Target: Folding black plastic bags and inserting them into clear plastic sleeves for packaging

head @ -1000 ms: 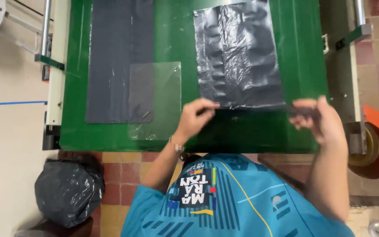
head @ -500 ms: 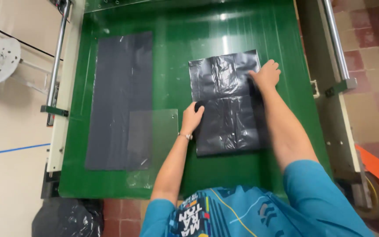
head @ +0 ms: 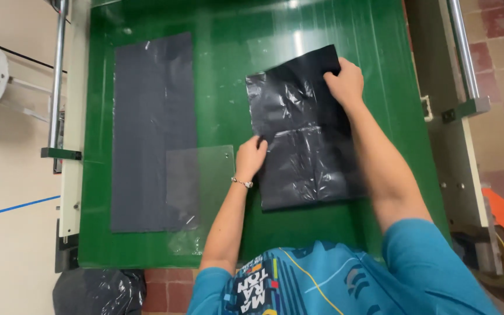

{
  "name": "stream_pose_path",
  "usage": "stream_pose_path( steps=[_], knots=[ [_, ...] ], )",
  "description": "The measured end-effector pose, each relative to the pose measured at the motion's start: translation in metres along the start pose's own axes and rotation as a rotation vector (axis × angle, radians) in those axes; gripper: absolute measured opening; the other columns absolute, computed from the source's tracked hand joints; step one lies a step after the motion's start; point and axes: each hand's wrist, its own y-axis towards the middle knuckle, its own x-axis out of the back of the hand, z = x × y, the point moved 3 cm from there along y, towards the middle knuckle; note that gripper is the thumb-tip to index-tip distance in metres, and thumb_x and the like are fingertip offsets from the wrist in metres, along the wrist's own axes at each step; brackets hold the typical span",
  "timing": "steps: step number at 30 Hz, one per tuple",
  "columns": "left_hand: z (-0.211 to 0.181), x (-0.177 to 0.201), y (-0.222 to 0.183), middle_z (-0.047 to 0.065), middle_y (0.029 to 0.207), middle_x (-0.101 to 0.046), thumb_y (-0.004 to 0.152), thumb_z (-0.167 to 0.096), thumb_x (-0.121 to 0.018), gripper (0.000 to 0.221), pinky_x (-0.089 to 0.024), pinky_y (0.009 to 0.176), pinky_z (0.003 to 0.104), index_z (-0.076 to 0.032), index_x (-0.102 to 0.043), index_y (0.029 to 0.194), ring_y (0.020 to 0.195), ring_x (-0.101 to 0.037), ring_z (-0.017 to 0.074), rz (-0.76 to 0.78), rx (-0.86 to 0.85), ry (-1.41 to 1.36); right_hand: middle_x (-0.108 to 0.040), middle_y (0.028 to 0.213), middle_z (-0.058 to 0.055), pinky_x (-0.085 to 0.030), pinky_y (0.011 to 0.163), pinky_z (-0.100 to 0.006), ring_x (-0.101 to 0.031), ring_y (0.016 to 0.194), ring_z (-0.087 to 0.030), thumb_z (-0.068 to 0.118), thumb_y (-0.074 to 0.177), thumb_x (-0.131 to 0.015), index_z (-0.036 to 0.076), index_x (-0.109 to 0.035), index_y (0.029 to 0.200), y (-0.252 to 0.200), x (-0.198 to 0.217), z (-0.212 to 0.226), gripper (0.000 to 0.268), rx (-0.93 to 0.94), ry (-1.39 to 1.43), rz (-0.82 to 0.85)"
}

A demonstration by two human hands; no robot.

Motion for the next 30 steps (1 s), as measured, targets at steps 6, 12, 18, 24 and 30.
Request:
stream_pose_path(
  steps=[6,12,18,24,30],
  knots=[
    [0.010,0.020,-0.002,0.020,0.104,-0.076,0.093,-0.044,-0.063,0.045,-0.058,0.088,0.057,-0.007,-0.075,0.116,0.103,-0.072,0.0443,-0.082,0.062,0.237,-0.071,0.102,-0.012,-0.051,0.095,-0.046,-0.066,0.103,-0.036,-0.009,0.079,-0.076,0.007,-0.072,0.101,-0.173,0.100,-0.009,0.027,0.619,0.381,-0.247],
    [0.041,0.002,0.014,0.011,0.082,-0.067,0.089,-0.011,-0.057,0.012,-0.059,0.080,0.052,-0.013,-0.065,0.080,0.087,-0.070,0.0419,-0.183,-0.009,0.360,-0.078,0.109,-0.001,-0.039,0.115,-0.042,-0.064,0.126,-0.033,0.007,0.085,-0.079,0.018,-0.075,0.096,-0.255,0.099,-0.081,0.016,0.509,0.329,-0.094],
    [0.037,0.014,0.010,0.008,0.084,-0.071,0.088,-0.028,-0.065,0.011,-0.059,0.082,0.051,-0.019,-0.066,0.082,0.089,-0.072,0.0382,-0.200,0.099,0.316,-0.069,0.138,0.007,-0.038,0.118,-0.050,-0.051,0.146,-0.030,-0.004,0.079,-0.065,0.024,-0.075,0.113,-0.261,0.107,-0.117,0.045,0.565,-0.009,0.171],
    [-0.061,-0.051,-0.042,0.009,0.120,-0.065,0.087,-0.021,-0.061,0.031,-0.042,0.110,0.044,-0.014,-0.065,0.117,0.124,-0.059,0.0288,-0.548,-0.680,0.582,-0.070,0.137,-0.010,-0.042,0.114,-0.053,-0.055,0.139,-0.040,-0.006,0.080,-0.056,0.012,-0.073,0.127,-0.250,0.099,-0.006,0.053,0.695,0.080,0.066],
    [-0.089,-0.085,-0.074,0.006,0.171,-0.028,0.099,-0.042,-0.049,0.069,-0.015,0.124,0.063,-0.014,-0.036,0.161,0.161,-0.002,0.0331,-0.063,-0.527,0.739,-0.047,0.159,-0.018,-0.028,0.122,-0.053,-0.037,0.150,-0.038,0.047,0.101,-0.056,0.006,-0.048,0.155,-0.231,-0.042,-0.015,0.068,0.776,-0.073,-0.011]
  ],
)
